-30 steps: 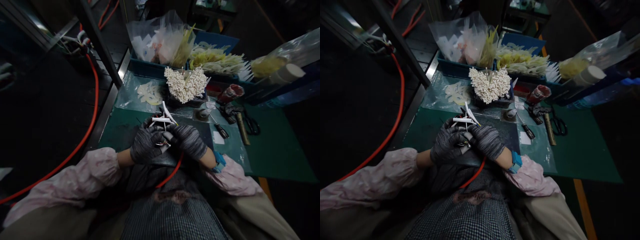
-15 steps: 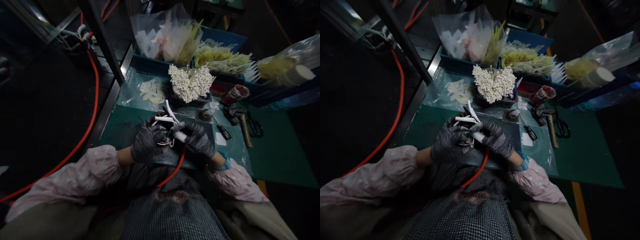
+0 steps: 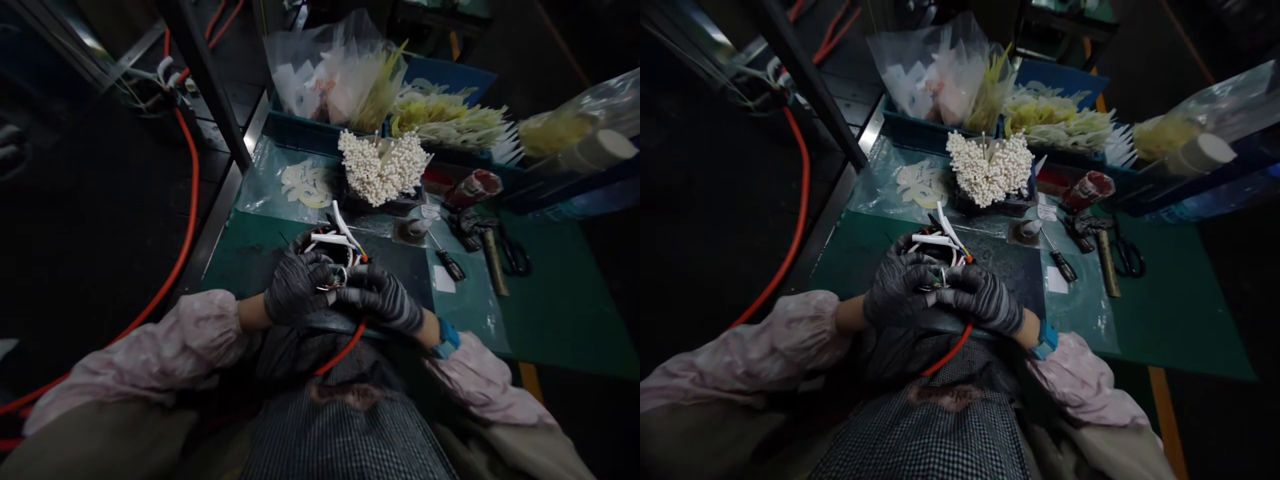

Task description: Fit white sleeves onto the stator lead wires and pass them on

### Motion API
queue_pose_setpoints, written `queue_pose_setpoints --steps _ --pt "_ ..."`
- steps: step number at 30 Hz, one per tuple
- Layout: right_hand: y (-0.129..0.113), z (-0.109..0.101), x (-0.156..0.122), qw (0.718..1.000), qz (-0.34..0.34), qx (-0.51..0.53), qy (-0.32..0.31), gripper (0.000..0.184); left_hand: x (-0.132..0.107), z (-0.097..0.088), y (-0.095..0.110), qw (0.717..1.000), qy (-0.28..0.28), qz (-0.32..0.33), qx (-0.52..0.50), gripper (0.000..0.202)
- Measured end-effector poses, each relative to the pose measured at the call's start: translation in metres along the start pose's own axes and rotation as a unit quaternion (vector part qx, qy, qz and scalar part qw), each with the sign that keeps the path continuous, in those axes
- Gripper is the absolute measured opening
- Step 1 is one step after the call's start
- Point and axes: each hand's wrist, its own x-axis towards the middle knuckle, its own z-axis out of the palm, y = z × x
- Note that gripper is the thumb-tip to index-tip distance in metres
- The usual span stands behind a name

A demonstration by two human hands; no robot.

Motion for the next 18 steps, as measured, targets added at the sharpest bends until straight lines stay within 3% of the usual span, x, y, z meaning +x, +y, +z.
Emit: queue_pose_setpoints --steps 3,6,8,10,13,16,18 --pt "0.009 0.006 -0.008 1.000 -0.002 -0.015 0.018 0.021 0.001 -0.001 0.002 1.000 0.009 -0.008 0.002 0.014" --pt "0.008 0.006 -0.013 0.987 -0.140 -0.080 -0.004 0.014 0.001 -0.001 0.003 0.999 0.040 -0.002 -0.016 0.009" --pt "0.002 0.007 -0.011 0.974 -0.204 -0.095 -0.035 0.013 0.001 0.000 0.004 0.999 0.031 -0.008 -0.028 0.012" --pt "-0.007 0.011 -0.002 0.982 -0.166 -0.083 -0.041 0.013 0.001 -0.001 0.003 1.000 0.004 -0.014 -0.028 0.012" --pt "-0.012 0.019 0.026 0.992 -0.037 -0.104 0.055 0.015 0.003 -0.002 0.002 1.000 0.005 -0.002 -0.013 0.014" --pt "-0.009 0.020 0.053 0.980 -0.029 -0.140 0.137 0.020 0.003 -0.003 -0.004 1.000 0.016 0.023 -0.005 0.009" --pt "-0.006 0.014 0.059 0.972 -0.039 -0.140 0.184 0.022 -0.001 -0.006 -0.011 0.998 -0.024 0.054 -0.001 0.009"
